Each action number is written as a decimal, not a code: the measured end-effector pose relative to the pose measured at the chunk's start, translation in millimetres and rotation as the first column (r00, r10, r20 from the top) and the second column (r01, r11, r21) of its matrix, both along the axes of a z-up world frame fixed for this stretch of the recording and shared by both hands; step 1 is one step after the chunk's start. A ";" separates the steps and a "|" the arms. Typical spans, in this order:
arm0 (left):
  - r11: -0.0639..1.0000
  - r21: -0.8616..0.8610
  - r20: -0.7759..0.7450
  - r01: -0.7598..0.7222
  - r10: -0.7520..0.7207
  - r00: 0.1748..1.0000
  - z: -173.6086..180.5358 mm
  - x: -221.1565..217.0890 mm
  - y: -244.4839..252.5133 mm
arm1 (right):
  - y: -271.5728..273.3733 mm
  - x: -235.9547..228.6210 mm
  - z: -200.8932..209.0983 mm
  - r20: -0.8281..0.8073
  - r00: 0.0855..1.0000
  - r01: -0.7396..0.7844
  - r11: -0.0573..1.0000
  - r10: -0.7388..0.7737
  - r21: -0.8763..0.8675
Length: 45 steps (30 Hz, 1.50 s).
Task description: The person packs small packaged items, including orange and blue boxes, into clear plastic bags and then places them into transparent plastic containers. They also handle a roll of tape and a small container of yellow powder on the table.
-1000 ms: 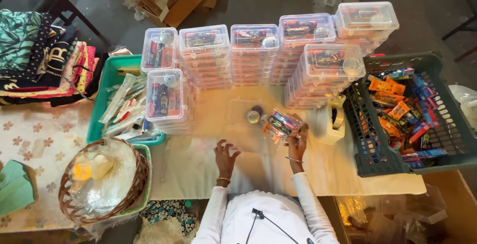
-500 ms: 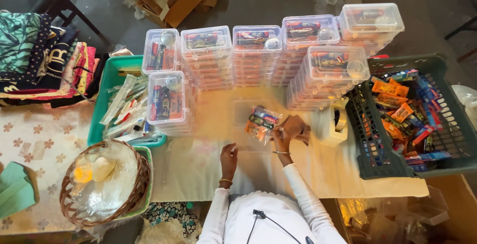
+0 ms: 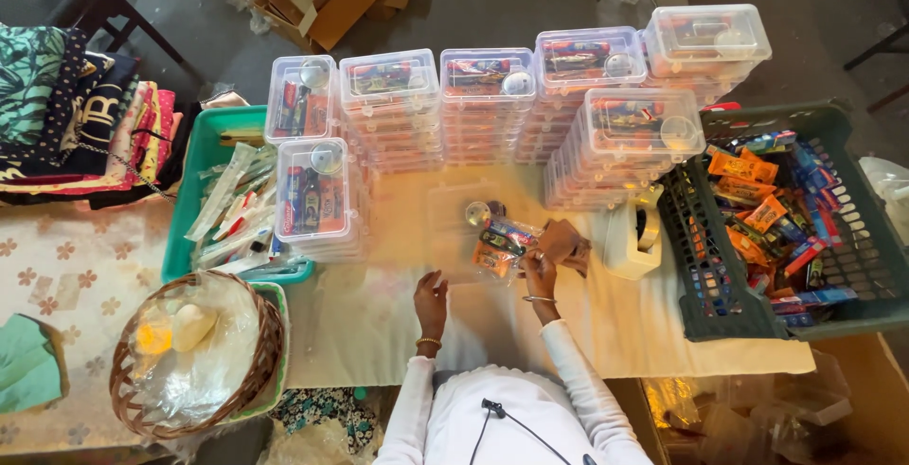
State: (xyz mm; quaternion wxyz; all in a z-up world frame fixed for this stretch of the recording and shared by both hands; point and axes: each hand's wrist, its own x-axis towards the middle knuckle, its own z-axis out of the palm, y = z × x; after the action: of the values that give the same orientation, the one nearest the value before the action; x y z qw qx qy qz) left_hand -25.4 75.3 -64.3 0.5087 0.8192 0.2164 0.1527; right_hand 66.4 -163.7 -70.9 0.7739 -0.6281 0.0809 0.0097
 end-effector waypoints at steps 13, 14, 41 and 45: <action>0.996 -0.071 0.084 -0.049 0.055 0.995 24.6 -6.3 12.2 | -5.5 2.9 -12.1 -0.043 0.998 -0.050 0.999 0.050 0.006; 0.985 -0.129 0.105 -0.119 0.132 0.986 27.8 -5.7 15.0 | -9.0 6.8 -16.4 -0.011 0.998 -0.055 0.997 0.055 0.047; 0.893 0.327 0.110 0.310 -0.362 0.926 54.4 50.0 33.1 | 38.5 59.3 -143.0 -0.381 0.839 -0.337 0.921 0.389 0.197; 0.795 0.442 0.067 0.416 -0.491 0.869 51.6 65.4 33.4 | 40.8 48.0 -81.5 -0.464 0.797 -0.371 0.920 0.386 0.128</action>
State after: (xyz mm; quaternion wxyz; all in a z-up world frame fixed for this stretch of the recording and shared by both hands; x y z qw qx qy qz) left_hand 40.0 108.7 -12.8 0.3625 0.9186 -0.0705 0.1407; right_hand 114.4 -122.9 -152.4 0.7210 -0.5974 0.1431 0.3205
